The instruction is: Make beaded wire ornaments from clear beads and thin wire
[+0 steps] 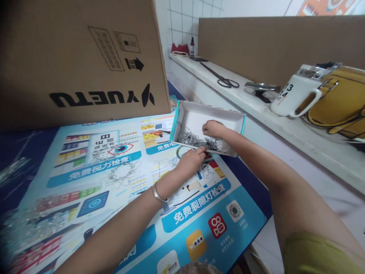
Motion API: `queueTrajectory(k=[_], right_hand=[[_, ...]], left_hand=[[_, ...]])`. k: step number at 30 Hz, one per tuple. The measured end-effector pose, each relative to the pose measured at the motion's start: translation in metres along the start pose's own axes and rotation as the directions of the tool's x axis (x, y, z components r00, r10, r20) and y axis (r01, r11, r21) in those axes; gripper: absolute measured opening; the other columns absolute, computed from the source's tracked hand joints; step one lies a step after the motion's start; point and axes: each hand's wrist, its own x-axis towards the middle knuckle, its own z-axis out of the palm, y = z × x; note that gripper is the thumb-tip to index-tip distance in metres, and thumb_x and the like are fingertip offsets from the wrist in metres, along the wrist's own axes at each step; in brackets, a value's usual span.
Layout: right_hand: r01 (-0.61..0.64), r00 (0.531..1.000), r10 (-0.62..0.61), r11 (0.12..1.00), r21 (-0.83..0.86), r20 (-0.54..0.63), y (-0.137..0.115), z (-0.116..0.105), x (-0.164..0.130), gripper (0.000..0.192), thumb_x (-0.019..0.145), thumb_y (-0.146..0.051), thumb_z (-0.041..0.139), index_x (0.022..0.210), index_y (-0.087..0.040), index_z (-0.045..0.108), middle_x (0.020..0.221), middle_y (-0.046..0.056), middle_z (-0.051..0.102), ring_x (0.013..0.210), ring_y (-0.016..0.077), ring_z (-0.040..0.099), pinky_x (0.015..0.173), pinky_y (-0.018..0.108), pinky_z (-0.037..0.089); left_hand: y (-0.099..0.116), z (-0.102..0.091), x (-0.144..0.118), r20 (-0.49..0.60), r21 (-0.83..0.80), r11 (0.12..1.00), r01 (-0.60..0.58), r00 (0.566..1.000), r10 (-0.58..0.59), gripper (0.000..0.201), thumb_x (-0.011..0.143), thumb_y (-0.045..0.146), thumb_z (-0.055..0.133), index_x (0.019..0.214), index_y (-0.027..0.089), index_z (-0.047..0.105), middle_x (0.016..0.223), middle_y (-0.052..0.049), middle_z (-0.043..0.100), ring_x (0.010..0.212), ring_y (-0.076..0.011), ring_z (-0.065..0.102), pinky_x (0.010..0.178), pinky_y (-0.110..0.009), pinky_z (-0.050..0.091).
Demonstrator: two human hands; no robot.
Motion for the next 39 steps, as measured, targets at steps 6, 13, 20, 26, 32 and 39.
queueTrajectory(k=[6,13,20,26,32,39], right_hand=[[-0.108,0.980,0.104,0.994,-0.013,-0.171,0.006,-0.026,-0.007,0.033,0.086,-0.036,0.038,0.099,-0.018,0.063,0.100,0.009,0.064,0.092,0.0216,0.056,0.076,0.029,0.037],[-0.121,0.687,0.159,0.987,0.105,-0.709,0.017,-0.082,-0.058,0.034,0.091,-0.036,0.031,0.099,-0.018,0.059,0.100,0.008,0.061,0.096,0.0207,0.052,0.081,0.034,0.037],[0.081,0.528,0.250,0.937,0.341,-0.811,-0.009,-0.092,-0.084,0.025,0.088,-0.040,0.041,0.086,-0.023,0.060,0.080,0.003,0.060,0.076,0.0150,0.055,0.066,0.028,0.043],[0.300,0.613,0.398,0.682,0.667,-0.682,-0.034,-0.081,-0.090,0.027,0.085,-0.043,0.045,0.083,-0.020,0.059,0.065,-0.002,0.056,0.047,0.0060,0.048,0.045,0.020,0.038],[0.250,0.933,0.219,0.175,0.952,-0.285,-0.103,-0.052,-0.090,0.023,0.075,-0.040,0.059,0.078,-0.017,0.060,0.057,-0.003,0.057,0.039,0.0054,0.046,0.036,0.019,0.035],[0.059,0.983,-0.168,-0.076,0.995,-0.071,-0.194,-0.017,-0.085,0.023,0.075,-0.039,0.058,0.078,-0.017,0.059,0.059,-0.004,0.058,0.042,0.0062,0.052,0.038,0.018,0.039]], left_hand=[[-0.006,0.002,0.004,-0.040,-0.040,0.998,-0.057,0.998,0.055,0.021,0.086,0.011,0.039,0.085,0.012,0.060,0.114,-0.010,0.054,0.083,-0.0175,0.056,0.077,-0.032,0.043],[-0.021,0.003,0.037,-0.097,-0.146,0.985,-0.090,0.992,0.076,0.019,0.081,0.007,0.043,0.081,0.013,0.060,0.124,-0.006,0.051,0.088,-0.0166,0.057,0.084,-0.031,0.041],[-0.042,0.006,0.062,-0.026,-0.369,0.928,-0.042,0.999,0.035,0.016,0.077,0.012,0.047,0.074,0.015,0.062,0.141,-0.003,0.034,0.102,-0.0188,0.055,0.086,-0.031,0.042],[-0.050,-0.012,0.007,-0.116,-0.775,0.632,0.000,0.983,-0.142,0.010,0.078,0.016,0.052,0.072,0.015,0.059,0.140,-0.006,0.035,0.113,-0.0181,0.049,0.092,-0.032,0.039],[-0.046,-0.044,-0.074,0.229,-0.973,-0.095,0.210,0.844,-0.485,0.016,0.077,0.031,0.058,0.078,0.015,0.055,0.090,-0.006,0.067,0.086,-0.0172,0.061,0.075,-0.030,0.045],[-0.028,-0.054,-0.150,0.515,-0.815,-0.525,0.246,0.724,-0.460,0.022,0.071,0.031,0.066,0.073,0.013,0.053,0.076,-0.007,0.067,0.077,-0.0175,0.064,0.063,-0.022,0.044]])
